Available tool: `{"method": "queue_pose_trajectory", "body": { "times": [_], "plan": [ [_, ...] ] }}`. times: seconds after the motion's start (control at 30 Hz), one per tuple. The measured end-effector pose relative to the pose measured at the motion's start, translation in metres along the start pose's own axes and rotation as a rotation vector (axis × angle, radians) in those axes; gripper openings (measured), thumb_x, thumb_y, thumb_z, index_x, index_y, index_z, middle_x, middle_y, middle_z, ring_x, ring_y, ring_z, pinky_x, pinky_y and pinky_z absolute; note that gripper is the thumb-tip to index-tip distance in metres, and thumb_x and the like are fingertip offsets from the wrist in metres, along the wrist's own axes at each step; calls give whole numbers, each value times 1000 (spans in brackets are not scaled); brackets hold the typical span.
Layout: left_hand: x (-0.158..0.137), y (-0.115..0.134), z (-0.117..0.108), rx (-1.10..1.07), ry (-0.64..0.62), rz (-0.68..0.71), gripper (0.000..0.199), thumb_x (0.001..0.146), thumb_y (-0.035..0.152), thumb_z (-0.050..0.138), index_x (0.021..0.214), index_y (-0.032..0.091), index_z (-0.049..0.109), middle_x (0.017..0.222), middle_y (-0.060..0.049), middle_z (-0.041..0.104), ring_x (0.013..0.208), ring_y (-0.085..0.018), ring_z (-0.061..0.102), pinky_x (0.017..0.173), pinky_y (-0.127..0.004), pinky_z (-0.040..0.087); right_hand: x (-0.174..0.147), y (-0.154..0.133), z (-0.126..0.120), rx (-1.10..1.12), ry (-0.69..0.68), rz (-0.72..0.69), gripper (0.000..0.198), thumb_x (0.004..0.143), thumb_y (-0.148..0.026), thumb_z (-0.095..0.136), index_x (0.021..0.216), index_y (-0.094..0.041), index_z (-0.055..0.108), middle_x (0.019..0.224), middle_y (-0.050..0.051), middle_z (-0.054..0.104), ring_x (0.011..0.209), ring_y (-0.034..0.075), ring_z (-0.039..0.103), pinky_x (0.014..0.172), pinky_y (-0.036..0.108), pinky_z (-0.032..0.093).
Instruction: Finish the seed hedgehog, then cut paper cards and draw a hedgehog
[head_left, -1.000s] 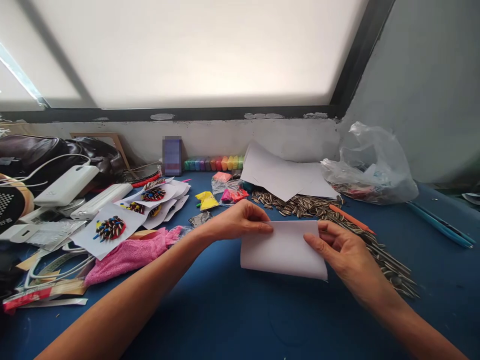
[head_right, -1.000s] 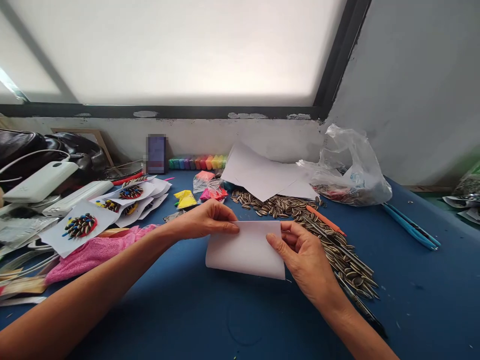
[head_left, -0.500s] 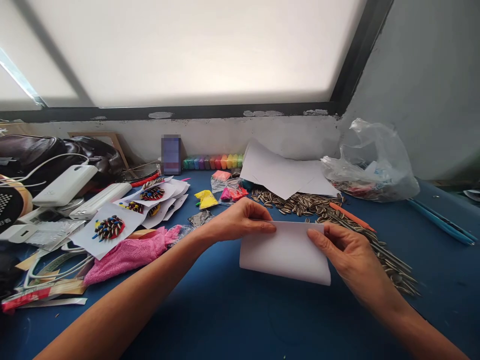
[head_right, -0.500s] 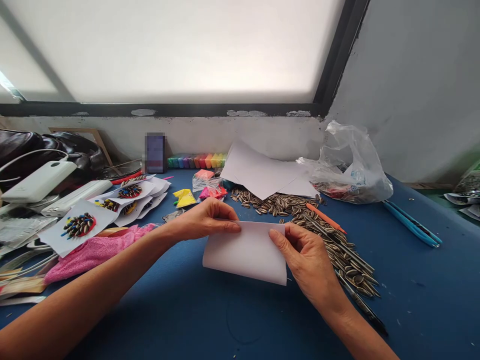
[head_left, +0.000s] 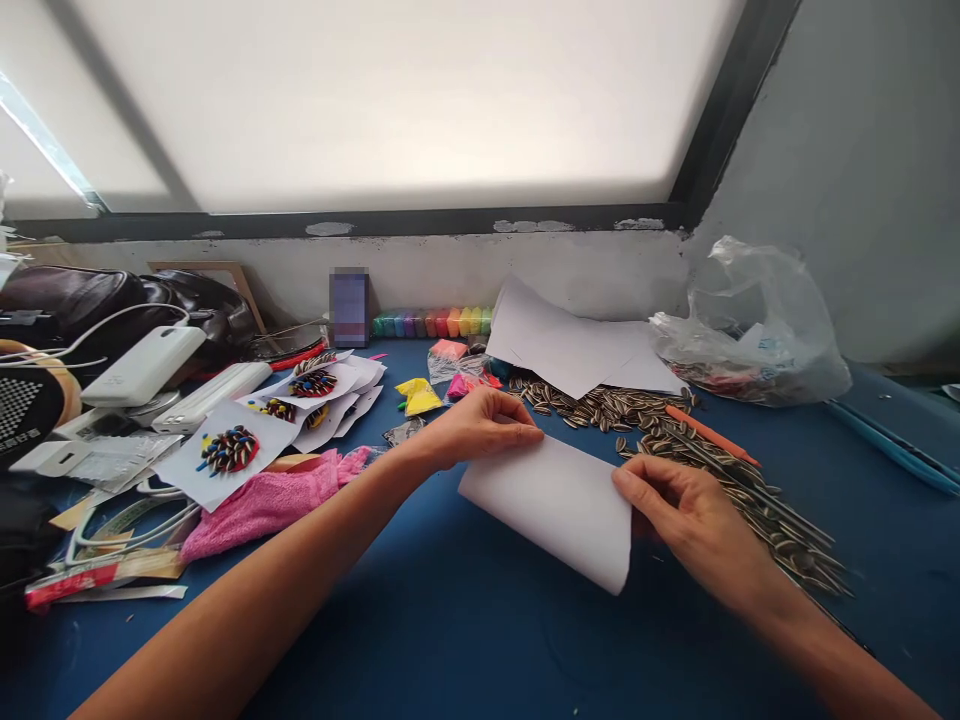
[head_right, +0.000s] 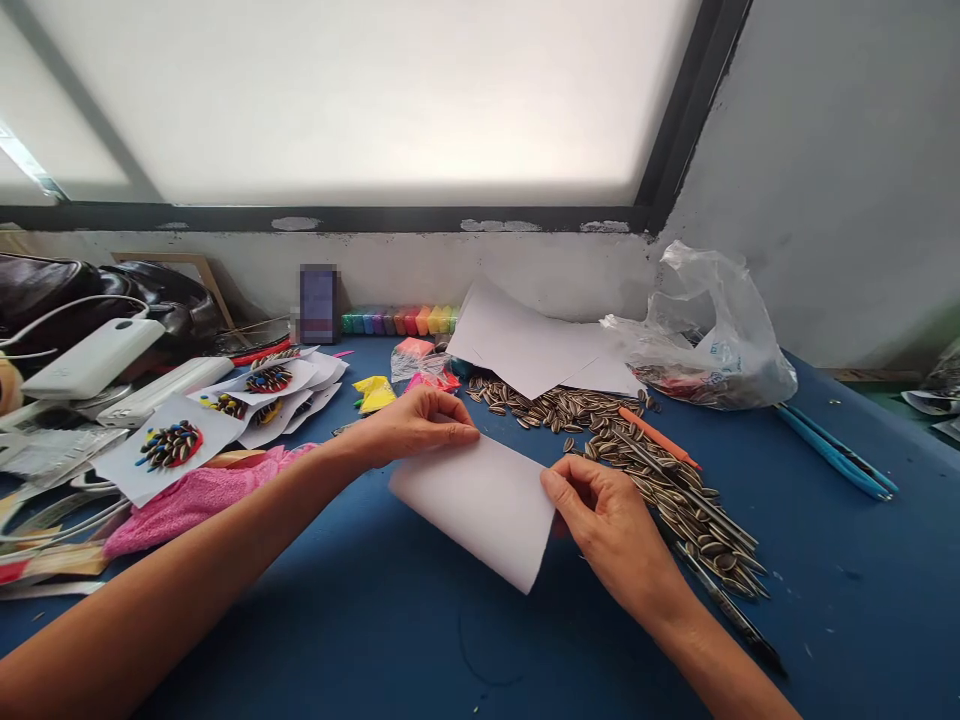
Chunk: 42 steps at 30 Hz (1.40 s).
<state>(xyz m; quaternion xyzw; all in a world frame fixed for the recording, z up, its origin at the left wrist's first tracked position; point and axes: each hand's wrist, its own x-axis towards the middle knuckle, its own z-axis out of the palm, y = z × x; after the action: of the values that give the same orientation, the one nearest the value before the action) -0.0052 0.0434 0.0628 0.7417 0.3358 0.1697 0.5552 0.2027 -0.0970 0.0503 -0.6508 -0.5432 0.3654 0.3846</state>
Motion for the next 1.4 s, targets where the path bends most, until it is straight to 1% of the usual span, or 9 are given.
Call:
{"method": "queue_pose_trajectory", "body": {
  "times": [0.23, 0.37, 0.43, 0.53, 0.6, 0.7, 0.8, 1.1, 1.4],
  "plan": [
    [3, -11, 0, 95, -43, -39, 28, 75, 41, 67, 79, 14, 71, 74, -2, 67, 64, -13, 58, 54, -21, 40, 2, 0, 5, -64, -36, -9, 41, 88, -56, 52, 68, -22, 61, 60, -1, 52, 53, 13, 44, 46, 25, 37],
    [6, -19, 3, 211, -21, -18, 21, 77, 33, 65, 76, 13, 72, 74, -3, 69, 66, -15, 60, 56, -22, 42, 5, 6, 7, -342, 4, -63, 42, 91, -53, 44, 66, -23, 60, 58, -1, 53, 53, 15, 47, 48, 28, 37],
    [8, -20, 3, 305, 43, -1, 14, 77, 24, 64, 77, 14, 72, 78, -5, 70, 75, -19, 63, 64, -25, 46, 6, 8, 9, -445, 25, -70, 40, 91, -50, 42, 67, -23, 59, 58, 0, 55, 54, 16, 49, 50, 29, 37],
    [6, -13, 8, 433, 185, 47, 21, 81, 18, 61, 96, 13, 74, 106, -11, 71, 102, -27, 63, 89, -35, 47, 8, 11, 11, -512, 52, -70, 36, 92, -46, 41, 69, -24, 59, 60, 1, 58, 56, 18, 51, 53, 30, 35],
    [1, -5, 16, 499, 202, 118, 30, 88, 22, 58, 115, 15, 70, 128, -12, 65, 121, -29, 57, 105, -39, 41, 8, 12, 13, -564, 60, -72, 35, 92, -44, 41, 69, -24, 58, 60, 1, 59, 55, 18, 52, 53, 30, 34],
    [-12, 2, 38, 724, -13, 306, 38, 101, 33, 46, 131, 16, 61, 145, -12, 55, 140, -29, 43, 117, -43, 31, 10, 15, 16, -643, 63, -76, 30, 92, -39, 40, 71, -25, 56, 60, 2, 61, 55, 20, 55, 55, 31, 32],
    [-22, -2, 60, 865, -130, 345, 51, 106, 42, 31, 142, 10, 49, 152, -18, 45, 147, -34, 32, 119, -51, 26, 10, 17, 17, -709, 66, -80, 27, 93, -35, 40, 72, -25, 53, 61, 4, 63, 58, 21, 58, 58, 31, 32],
    [-22, -26, 76, 965, -114, 209, 68, 106, 53, 24, 158, 9, 22, 164, -18, 9, 153, -33, 6, 123, -50, 11, 10, 17, 18, -795, 39, -62, 22, 96, -29, 39, 80, -24, 52, 67, 6, 67, 64, 24, 64, 60, 31, 34],
    [-21, -35, 83, 984, -48, 216, 76, 104, 58, 23, 158, 4, 17, 164, -19, 7, 154, -32, 3, 125, -46, 5, 9, 18, 17, -744, 52, -90, 22, 97, -31, 37, 80, -24, 50, 68, 6, 68, 65, 24, 65, 61, 31, 37]
  ]
}}
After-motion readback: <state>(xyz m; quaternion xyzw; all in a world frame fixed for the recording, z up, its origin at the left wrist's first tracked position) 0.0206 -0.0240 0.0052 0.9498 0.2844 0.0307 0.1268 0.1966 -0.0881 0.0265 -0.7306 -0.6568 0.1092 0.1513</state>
